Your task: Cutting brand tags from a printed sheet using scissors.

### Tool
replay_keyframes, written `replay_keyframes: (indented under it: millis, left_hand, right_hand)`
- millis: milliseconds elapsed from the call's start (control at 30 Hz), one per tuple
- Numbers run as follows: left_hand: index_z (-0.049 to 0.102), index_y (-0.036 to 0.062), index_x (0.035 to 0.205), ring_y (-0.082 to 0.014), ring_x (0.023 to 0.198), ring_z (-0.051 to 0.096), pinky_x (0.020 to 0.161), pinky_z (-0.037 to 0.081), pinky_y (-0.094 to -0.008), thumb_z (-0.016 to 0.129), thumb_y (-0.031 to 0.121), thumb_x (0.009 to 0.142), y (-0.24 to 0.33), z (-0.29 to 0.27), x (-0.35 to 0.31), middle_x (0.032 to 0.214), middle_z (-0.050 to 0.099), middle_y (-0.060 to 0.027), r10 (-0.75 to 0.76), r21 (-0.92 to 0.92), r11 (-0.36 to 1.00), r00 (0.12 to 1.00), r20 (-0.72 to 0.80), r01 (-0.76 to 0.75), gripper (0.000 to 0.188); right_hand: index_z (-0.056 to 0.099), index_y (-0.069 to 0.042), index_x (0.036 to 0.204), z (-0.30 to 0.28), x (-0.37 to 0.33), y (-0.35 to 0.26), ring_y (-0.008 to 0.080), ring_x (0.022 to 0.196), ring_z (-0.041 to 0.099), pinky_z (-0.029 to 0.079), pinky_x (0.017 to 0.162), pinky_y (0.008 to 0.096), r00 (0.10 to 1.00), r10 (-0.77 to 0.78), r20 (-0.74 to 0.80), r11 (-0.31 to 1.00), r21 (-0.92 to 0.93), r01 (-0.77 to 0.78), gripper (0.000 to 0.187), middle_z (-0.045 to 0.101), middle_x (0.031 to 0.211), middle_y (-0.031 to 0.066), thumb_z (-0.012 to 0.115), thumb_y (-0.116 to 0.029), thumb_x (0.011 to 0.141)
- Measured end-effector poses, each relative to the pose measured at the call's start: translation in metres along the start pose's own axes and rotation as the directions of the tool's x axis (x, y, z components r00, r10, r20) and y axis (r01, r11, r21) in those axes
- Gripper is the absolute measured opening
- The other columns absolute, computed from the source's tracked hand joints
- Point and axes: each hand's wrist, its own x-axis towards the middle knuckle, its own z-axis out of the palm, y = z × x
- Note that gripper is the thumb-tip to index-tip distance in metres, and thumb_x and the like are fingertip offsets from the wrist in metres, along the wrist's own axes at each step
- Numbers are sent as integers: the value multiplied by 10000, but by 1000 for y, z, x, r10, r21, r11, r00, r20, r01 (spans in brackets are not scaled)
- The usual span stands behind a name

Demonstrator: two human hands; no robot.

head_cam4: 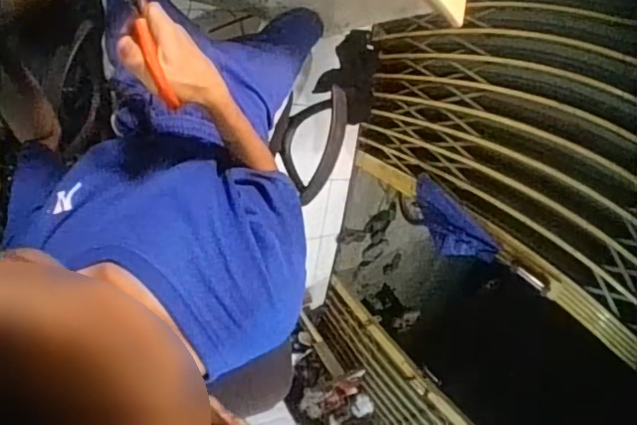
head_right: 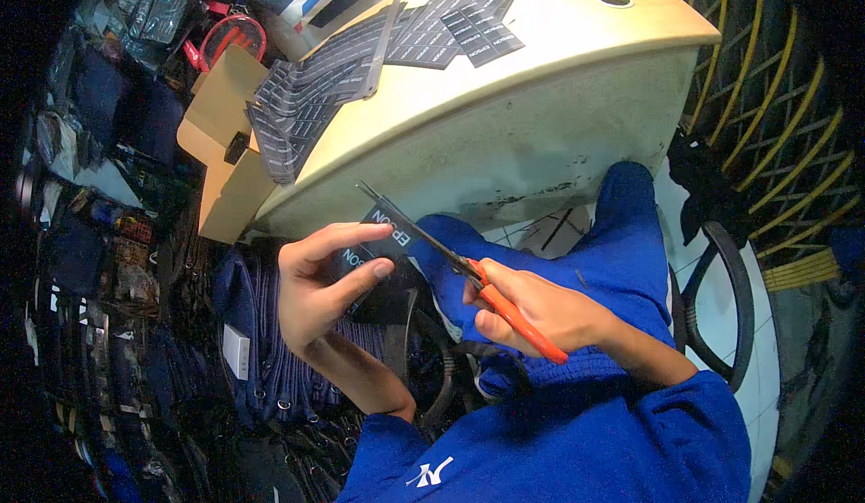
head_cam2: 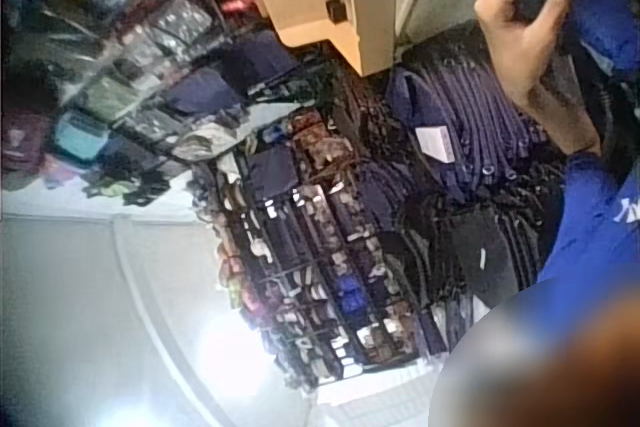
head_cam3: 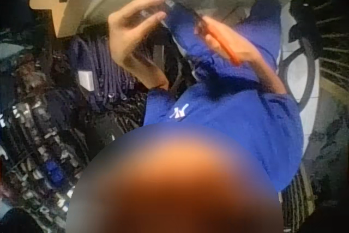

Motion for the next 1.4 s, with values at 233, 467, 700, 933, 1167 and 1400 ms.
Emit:
replay_keyframes:
  millis: [233, 467, 700, 933, 1167, 1400]
  left_hand:
    - [669, 5, 1014, -160, 920, 618, 820, 449, -256, 724, -6, 708, -1, -1, -1, 995, 669, -124, -9, -17, 1000, 1000, 7, 9, 312]
    - [671, 6, 1011, -159, 913, 617, 812, 450, -255, 724, -8, 706, -1, 0, 0, 992, 669, -122, -5, -11, 1000, 1000, 7, 5, 310]
    - [671, 7, 1014, -152, 903, 614, 803, 451, -254, 724, -7, 706, -2, 0, -1, 979, 670, -119, 29, -14, 999, 999, 14, -28, 312]
    - [672, 7, 1012, -158, 905, 617, 808, 449, -259, 730, 0, 702, -3, -2, -2, 976, 672, -119, 0, -27, 1000, 1000, 8, 0, 316]
    - [671, 5, 1012, -159, 908, 617, 810, 448, -258, 729, -2, 703, -1, -3, -2, 984, 672, -120, 18, 3, 1000, 1000, 6, -18, 314]
    - [666, 2, 1022, -156, 908, 615, 812, 445, -253, 728, -10, 703, -1, -5, -3, 991, 669, -121, 12, -36, 999, 1000, 15, -11, 325]
  right_hand:
    - [445, -4, 1056, 2, 0, 4, 258, 811, 548, 452, 727, 360, 1000, 10, -13, 1000, -1, -10, 498, 520, 901, 146, 466, -475, 897]
    - [444, -17, 979, 0, 0, 0, 222, 701, 494, 427, 647, 349, 1000, 14, -20, 1000, -14, -14, 458, 483, 795, 107, 458, -469, 907]
    - [442, -26, 955, 2, 1, 0, 192, 614, 448, 395, 569, 339, 997, 68, -33, 997, -17, -69, 389, 451, 702, 72, 436, -415, 940]
    - [446, -19, 948, 2, 1, -3, 187, 610, 441, 388, 563, 342, 997, 73, -39, 997, -32, -74, 385, 439, 688, 72, 451, -404, 937]
    - [454, -13, 944, 2, 0, 0, 160, 600, 429, 380, 550, 331, 996, 89, -15, 996, -13, -89, 362, 435, 673, 63, 475, -374, 932]
    - [464, -22, 916, 2, 0, 1, 124, 546, 394, 356, 501, 309, 995, 100, -23, 995, 9, -100, 336, 397, 597, 27, 490, -356, 926]
